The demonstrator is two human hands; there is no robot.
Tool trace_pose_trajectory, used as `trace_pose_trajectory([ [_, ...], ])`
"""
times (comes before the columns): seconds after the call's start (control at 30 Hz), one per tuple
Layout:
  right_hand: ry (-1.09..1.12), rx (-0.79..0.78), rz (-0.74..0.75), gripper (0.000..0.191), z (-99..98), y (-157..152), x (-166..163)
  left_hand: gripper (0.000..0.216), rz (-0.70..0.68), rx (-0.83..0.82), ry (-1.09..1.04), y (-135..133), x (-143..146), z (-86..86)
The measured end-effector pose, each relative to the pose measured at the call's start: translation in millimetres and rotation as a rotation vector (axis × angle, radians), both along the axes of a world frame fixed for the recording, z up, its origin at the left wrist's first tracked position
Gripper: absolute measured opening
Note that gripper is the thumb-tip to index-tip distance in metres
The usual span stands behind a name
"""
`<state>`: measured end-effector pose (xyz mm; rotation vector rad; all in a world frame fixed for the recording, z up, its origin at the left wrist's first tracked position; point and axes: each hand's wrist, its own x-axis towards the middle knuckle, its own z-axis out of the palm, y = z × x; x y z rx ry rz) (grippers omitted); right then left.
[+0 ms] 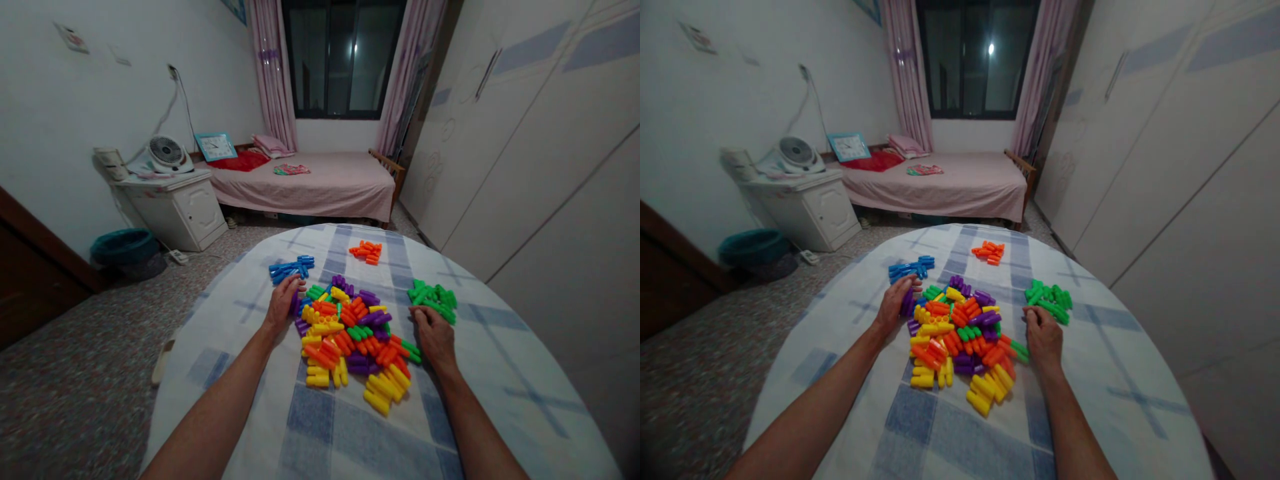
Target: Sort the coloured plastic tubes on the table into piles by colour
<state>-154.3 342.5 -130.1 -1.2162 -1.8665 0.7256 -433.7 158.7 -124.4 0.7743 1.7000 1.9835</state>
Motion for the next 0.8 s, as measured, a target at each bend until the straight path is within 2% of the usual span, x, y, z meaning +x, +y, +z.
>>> trace_pose_trajectory([
  [0.13,0.019,0.009,0.008,0.038,0.8,-2,-1,0.037,0.031,-0.090,0.160,2,-1,-0.5],
  [0.33,0.023,-0.027,0.008,0.037,0.8,-2,0,0.038,0.196,-0.165,0.317,2,-2,-9.7],
  [0.43,0.009,-0.027,0.005,0.036,1.1,-1,0,0.036,0.205,-0.226,0.428,0,-2,-4.4],
  [0.53,0.006,-0.032,0.005,0.037,0.2,1,1,0.022,0.068,-0.401,0.597,-8,-1,12.7],
  [0.67,0.009,-0.016,0.010,0.037,-2.0,2,1,0.010,-0.254,-0.586,0.758,-32,6,37.2],
  [0.73,0.017,-0.006,0.015,0.037,-2.9,2,0,0.012,-0.383,-0.685,0.783,-45,12,42.1],
  [0.8,0.025,-0.002,0.021,0.038,-3.3,2,0,0.015,-0.388,-0.739,0.777,-54,21,40.1],
])
